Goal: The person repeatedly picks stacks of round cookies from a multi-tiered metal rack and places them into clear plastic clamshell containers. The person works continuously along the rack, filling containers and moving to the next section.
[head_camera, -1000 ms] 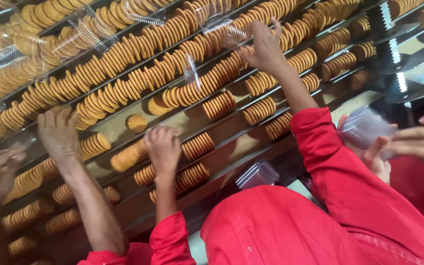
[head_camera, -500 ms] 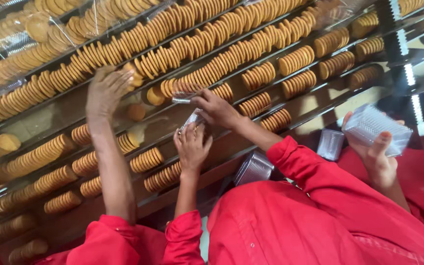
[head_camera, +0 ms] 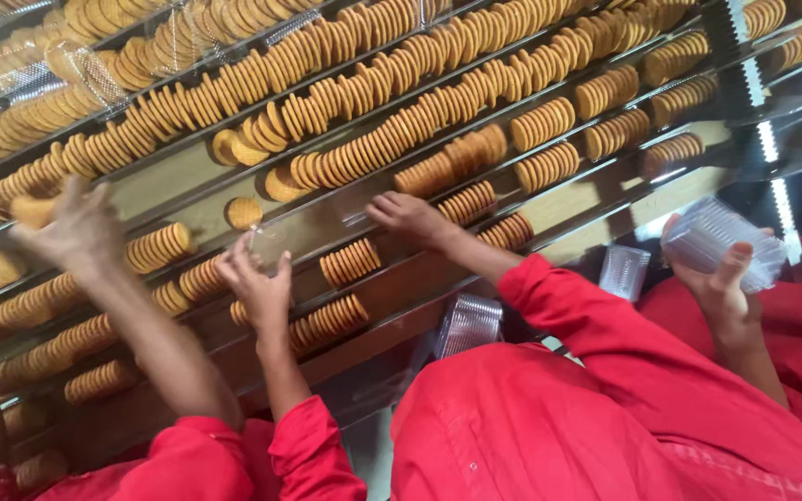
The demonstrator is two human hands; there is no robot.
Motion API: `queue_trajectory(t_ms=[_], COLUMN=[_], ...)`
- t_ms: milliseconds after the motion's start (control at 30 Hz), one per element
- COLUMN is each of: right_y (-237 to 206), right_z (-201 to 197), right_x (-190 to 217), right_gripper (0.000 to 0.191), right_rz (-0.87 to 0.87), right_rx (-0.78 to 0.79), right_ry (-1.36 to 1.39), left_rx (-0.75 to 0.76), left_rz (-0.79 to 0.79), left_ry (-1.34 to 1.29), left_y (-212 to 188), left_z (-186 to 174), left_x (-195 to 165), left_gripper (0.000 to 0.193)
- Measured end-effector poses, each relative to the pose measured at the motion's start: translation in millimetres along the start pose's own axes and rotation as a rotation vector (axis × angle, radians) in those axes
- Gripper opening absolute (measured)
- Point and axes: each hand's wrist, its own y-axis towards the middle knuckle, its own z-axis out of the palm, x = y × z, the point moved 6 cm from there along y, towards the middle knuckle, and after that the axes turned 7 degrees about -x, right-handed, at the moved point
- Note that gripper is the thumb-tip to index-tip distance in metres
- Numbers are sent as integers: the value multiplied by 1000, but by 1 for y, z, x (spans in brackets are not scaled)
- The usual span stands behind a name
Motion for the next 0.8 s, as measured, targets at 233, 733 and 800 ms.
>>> queue_trajectory(t_ms=[233, 733, 800], right_y=[-87, 67, 98], right_z=[-60, -167, -159], right_x=[-110, -251, -266], right_gripper=[45, 50, 39], right_rz=[398, 447, 364], right_rx=[125, -448, -453], right_ry=[-34, -361, -455], left_rx=[121, 411, 444], left_rz=[647, 604, 589], left_ry=[351, 105, 50], left_y=[-9, -20, -25], left_z=[82, 65, 79], left_x=[-50, -56, -71], left_gripper=[68, 37, 31])
